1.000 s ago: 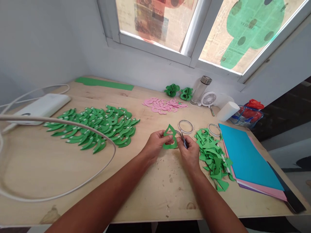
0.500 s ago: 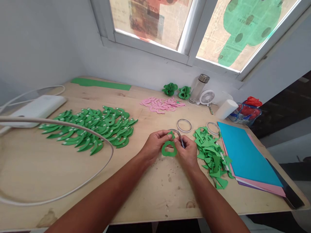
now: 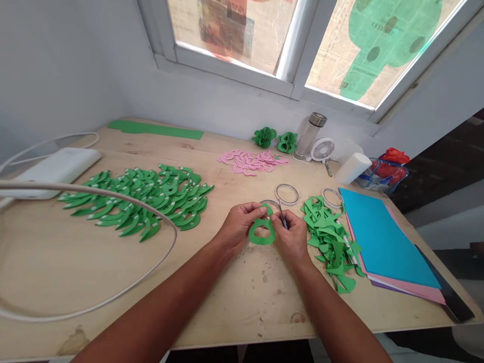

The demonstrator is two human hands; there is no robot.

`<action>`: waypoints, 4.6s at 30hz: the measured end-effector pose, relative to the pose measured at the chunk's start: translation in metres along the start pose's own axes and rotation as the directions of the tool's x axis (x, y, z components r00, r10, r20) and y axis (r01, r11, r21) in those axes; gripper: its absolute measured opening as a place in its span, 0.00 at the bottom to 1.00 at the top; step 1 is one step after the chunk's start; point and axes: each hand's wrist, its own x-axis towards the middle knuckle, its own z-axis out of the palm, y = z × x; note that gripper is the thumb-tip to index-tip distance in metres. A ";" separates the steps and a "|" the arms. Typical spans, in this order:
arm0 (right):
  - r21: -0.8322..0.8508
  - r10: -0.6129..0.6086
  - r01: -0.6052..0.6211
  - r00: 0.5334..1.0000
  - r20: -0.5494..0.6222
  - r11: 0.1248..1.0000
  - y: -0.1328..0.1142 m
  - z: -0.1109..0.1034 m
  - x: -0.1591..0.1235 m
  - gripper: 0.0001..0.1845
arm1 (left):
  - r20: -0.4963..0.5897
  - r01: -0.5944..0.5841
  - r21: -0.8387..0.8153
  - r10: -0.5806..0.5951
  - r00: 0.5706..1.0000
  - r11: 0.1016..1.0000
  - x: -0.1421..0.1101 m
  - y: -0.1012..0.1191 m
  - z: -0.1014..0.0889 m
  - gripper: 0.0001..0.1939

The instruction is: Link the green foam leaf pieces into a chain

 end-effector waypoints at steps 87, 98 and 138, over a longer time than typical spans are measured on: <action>-0.477 -0.097 0.105 0.994 0.042 0.873 -0.001 -0.016 0.007 0.16 | 0.053 -0.308 0.572 0.340 0.939 0.760 0.004 0.014 -0.008 0.11; 0.153 0.107 -0.125 0.986 0.126 0.980 0.003 -0.011 0.010 0.09 | 0.065 -0.088 0.351 0.069 0.995 0.932 -0.002 0.007 0.002 0.12; 0.199 0.127 -0.137 0.990 0.062 0.970 0.004 -0.003 0.007 0.09 | -0.026 -0.096 0.279 0.108 0.994 0.955 0.000 -0.002 0.001 0.10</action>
